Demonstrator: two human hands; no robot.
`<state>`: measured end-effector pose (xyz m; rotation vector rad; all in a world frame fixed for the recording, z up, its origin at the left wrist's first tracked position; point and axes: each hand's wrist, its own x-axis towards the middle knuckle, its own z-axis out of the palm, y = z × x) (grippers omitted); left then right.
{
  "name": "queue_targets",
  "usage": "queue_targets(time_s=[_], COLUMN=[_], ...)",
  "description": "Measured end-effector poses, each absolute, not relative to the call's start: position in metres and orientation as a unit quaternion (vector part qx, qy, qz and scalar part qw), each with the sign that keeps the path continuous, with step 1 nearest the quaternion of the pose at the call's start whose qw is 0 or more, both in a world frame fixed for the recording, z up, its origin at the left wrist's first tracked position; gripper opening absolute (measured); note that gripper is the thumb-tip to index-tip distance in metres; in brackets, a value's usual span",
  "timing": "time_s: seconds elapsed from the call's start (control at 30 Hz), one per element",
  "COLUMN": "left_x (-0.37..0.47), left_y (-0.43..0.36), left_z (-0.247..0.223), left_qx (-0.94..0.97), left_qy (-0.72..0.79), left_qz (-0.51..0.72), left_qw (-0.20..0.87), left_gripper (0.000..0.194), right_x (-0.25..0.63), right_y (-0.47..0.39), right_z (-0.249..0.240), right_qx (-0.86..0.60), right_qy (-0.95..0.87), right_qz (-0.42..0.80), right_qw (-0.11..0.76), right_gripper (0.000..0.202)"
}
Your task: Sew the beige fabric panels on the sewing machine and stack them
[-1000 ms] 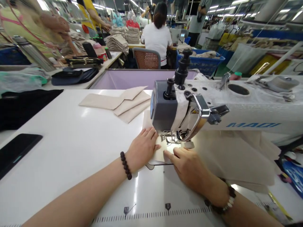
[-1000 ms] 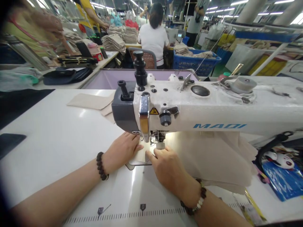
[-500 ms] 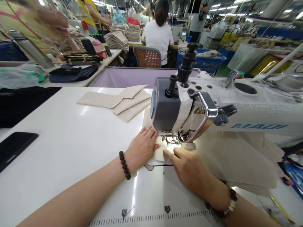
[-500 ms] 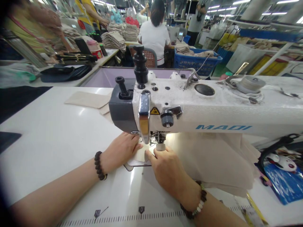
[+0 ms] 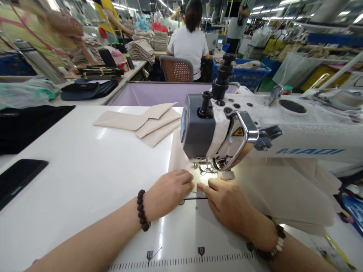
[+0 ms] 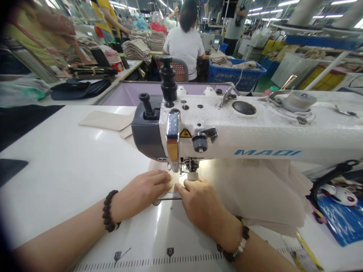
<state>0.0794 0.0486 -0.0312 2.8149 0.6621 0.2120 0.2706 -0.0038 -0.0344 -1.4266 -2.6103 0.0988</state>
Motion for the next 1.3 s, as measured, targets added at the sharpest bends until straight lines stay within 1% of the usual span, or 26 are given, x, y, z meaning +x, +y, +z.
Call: queue_targets(time_s=[0.3, 0.4, 0.5, 0.6, 1.03, 1.17, 1.23, 1.3], left_x=[0.084, 0.087, 0.09, 0.092, 0.091, 0.089, 0.088, 0.088], left_y=[0.059, 0.064, 0.068, 0.071, 0.077, 0.073, 0.063, 0.05], left_z=[-0.041, -0.04, -0.039, -0.04, -0.042, -0.037, -0.03, -0.023], left_qx=[0.954, 0.949, 0.945, 0.94, 0.936, 0.94, 0.94, 0.941], left_qy=[0.256, 0.264, 0.281, 0.298, 0.315, 0.316, 0.326, 0.326], left_qz=[0.096, 0.103, 0.113, 0.126, 0.118, 0.092, 0.058, 0.025], left_qw=[0.125, 0.136, 0.121, 0.105, 0.109, 0.091, 0.078, 0.087], left_gripper=[0.017, 0.016, 0.015, 0.01, 0.008, 0.012, 0.019, 0.026], right_x=[0.264, 0.263, 0.263, 0.262, 0.261, 0.263, 0.264, 0.265], right_y=[0.001, 0.002, 0.002, 0.002, 0.002, 0.001, 0.001, 0.001], right_z=[-0.035, -0.035, -0.034, -0.033, -0.029, -0.03, -0.03, -0.03], right_qx=[-0.523, -0.53, -0.534, -0.537, -0.541, -0.541, -0.537, -0.524], right_qy=[-0.851, -0.846, -0.844, -0.843, -0.841, -0.84, -0.842, -0.848], right_qz=[0.006, 0.002, 0.002, 0.003, 0.016, 0.021, 0.034, 0.055], right_qw=[0.057, 0.052, 0.045, 0.036, 0.01, 0.019, 0.035, 0.054], right_gripper=[0.035, 0.037, 0.04, 0.039, 0.037, 0.036, 0.035, 0.031])
